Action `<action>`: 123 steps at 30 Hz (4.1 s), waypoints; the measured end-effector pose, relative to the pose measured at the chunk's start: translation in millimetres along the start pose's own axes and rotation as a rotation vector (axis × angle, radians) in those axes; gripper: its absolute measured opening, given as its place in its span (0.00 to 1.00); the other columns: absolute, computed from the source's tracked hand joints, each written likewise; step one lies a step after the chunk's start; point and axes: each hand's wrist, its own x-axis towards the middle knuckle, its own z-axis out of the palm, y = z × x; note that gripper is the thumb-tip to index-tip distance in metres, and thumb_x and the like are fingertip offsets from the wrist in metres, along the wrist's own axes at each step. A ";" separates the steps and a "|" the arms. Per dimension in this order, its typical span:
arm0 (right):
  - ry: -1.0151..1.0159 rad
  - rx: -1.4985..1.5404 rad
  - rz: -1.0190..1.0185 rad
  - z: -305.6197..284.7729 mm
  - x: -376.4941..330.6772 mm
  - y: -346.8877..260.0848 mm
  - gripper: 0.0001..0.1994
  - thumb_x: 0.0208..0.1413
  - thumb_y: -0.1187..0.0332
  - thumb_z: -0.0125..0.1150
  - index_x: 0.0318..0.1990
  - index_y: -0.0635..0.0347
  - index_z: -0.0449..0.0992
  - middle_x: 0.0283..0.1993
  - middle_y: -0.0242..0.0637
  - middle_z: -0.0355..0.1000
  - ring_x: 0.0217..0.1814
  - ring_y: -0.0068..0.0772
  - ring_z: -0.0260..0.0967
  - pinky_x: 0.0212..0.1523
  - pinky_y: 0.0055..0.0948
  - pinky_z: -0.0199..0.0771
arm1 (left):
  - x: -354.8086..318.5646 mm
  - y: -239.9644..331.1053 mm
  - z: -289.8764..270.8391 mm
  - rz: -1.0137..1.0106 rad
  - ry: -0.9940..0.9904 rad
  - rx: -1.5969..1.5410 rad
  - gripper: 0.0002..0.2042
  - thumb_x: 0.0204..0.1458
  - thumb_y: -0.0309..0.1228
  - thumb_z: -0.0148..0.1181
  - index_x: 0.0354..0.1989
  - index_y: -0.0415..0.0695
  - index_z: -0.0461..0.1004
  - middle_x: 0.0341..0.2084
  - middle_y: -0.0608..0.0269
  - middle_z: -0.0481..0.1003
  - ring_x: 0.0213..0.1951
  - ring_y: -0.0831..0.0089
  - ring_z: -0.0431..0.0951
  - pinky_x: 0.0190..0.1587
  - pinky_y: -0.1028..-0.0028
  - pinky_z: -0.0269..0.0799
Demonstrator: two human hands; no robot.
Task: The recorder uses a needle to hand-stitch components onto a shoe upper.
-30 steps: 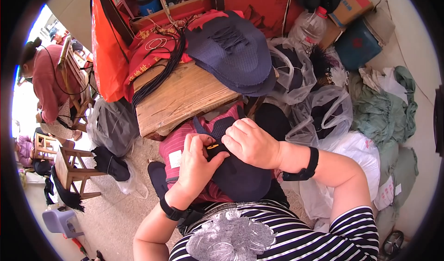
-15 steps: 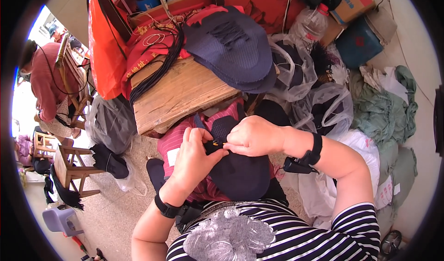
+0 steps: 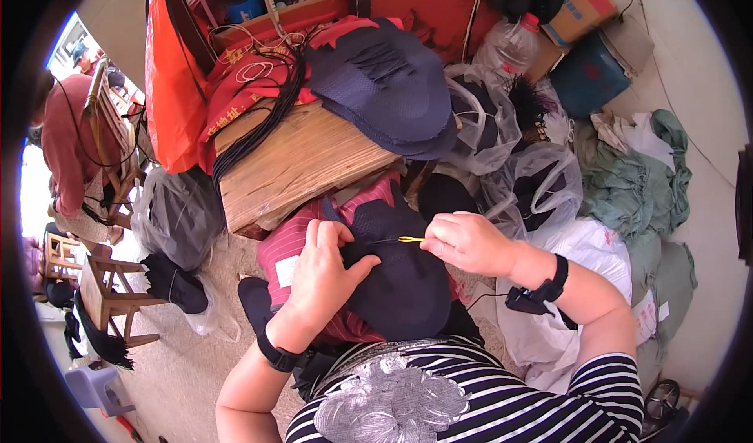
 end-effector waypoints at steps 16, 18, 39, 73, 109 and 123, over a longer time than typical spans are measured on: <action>0.152 0.572 0.242 44.9 -7.1 -27.5 0.20 0.57 0.71 0.72 0.53 0.60 0.70 0.34 0.30 0.67 0.34 0.21 0.68 0.34 0.26 0.73 | -5.2 -2.1 -15.4 0.350 -0.179 -0.161 0.04 0.60 0.22 0.61 0.40 0.35 0.79 0.30 0.56 0.76 0.30 0.64 0.78 0.33 0.71 0.72; 0.193 0.485 0.234 51.1 -7.3 -31.2 0.23 0.56 0.73 0.71 0.57 0.59 0.68 0.31 0.29 0.62 0.30 0.22 0.64 0.33 0.27 0.71 | -8.4 -1.9 -21.0 0.282 -0.173 -0.179 0.03 0.60 0.22 0.61 0.39 0.36 0.79 0.29 0.56 0.76 0.30 0.65 0.78 0.33 0.70 0.72; 0.167 0.405 0.329 59.9 -7.3 -38.6 0.27 0.55 0.70 0.72 0.59 0.62 0.65 0.27 0.30 0.63 0.26 0.27 0.65 0.30 0.31 0.69 | -40.0 9.6 -37.8 0.025 -0.036 -0.165 0.04 0.59 0.21 0.58 0.33 0.34 0.76 0.24 0.51 0.77 0.26 0.59 0.80 0.31 0.67 0.74; 0.242 1.216 0.710 57.2 0.0 -3.9 0.18 0.68 0.66 0.60 0.61 0.61 0.65 0.27 0.27 0.70 0.24 0.15 0.68 0.23 0.19 0.67 | 1.3 39.4 3.5 0.207 -0.058 0.226 0.08 0.57 0.27 0.60 0.28 0.42 0.68 0.22 0.52 0.72 0.27 0.48 0.76 0.30 0.54 0.71; 0.398 1.336 0.781 61.8 14.5 -7.8 0.20 0.68 0.52 0.59 0.27 0.54 0.74 0.18 0.22 0.65 0.14 0.10 0.56 0.14 0.15 0.53 | -3.6 12.7 14.2 0.161 0.152 0.267 0.50 0.29 0.42 0.84 0.65 0.43 0.64 0.51 0.57 0.70 0.52 0.58 0.71 0.60 0.58 0.63; 0.561 1.074 0.633 77.1 6.9 18.5 0.17 0.72 0.53 0.53 0.47 0.58 0.78 0.33 0.28 0.75 0.24 0.14 0.67 0.24 0.17 0.65 | -5.0 3.3 4.4 0.305 0.149 0.232 0.44 0.34 0.42 0.82 0.63 0.43 0.66 0.57 0.54 0.72 0.56 0.54 0.72 0.62 0.58 0.63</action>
